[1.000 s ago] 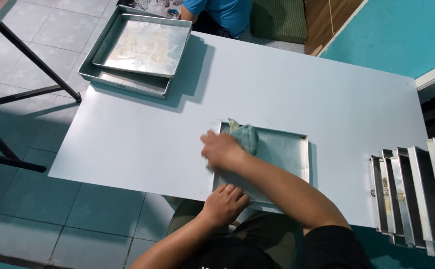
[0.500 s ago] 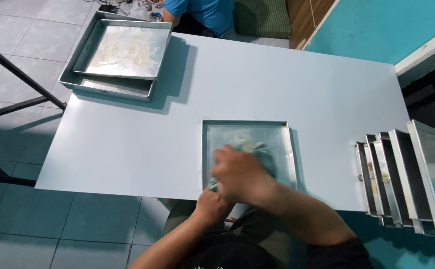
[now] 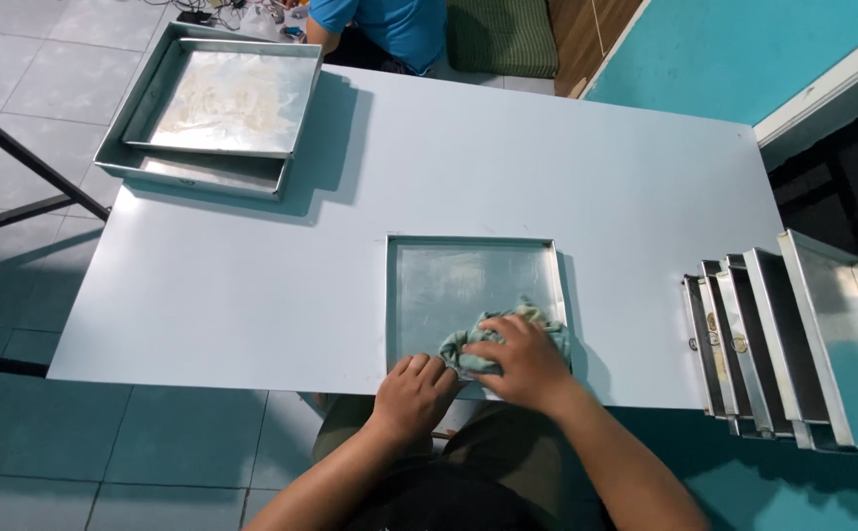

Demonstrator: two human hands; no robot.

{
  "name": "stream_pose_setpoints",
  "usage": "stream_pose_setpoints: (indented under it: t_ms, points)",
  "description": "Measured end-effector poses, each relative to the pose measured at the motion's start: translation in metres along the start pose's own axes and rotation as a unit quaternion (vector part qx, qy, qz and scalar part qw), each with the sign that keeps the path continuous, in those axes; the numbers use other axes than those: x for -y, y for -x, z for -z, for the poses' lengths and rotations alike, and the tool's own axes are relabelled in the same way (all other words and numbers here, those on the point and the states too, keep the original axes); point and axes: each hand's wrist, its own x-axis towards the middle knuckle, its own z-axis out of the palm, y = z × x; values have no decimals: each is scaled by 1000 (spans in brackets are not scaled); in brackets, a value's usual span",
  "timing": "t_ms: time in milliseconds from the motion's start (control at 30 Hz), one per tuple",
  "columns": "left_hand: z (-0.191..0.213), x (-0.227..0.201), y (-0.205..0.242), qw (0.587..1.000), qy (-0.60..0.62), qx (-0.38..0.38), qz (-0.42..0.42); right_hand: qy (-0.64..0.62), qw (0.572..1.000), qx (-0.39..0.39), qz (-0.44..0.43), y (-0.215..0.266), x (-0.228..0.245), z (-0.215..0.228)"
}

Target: The person wipes a rectangular metal tray with a cloth on a white table. They clean the inside surface, flip the tray, and clean the outside surface. Several similar trays are stacked nearby.

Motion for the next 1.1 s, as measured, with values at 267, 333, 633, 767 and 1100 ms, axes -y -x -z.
stream_pose_setpoints:
  t_ms: [267,333,633,767,1100]
  points:
    - [-5,2,1,1000,2,0,-7,46,980,7,-192,-38,-22,8]
    - [-6,3,1,1000,1,-6,-15,48,971,-40,-232,-52,-42,2]
    - [0,0,-3,1000,3,-7,7,26,968,-11,-250,-49,-20,9]
    - [1,1,-4,1000,-4,-18,-4,-14,984,84,-156,-18,17,13]
    - [2,6,-3,1000,18,-9,-23,41,919,69,-387,-80,-25,53]
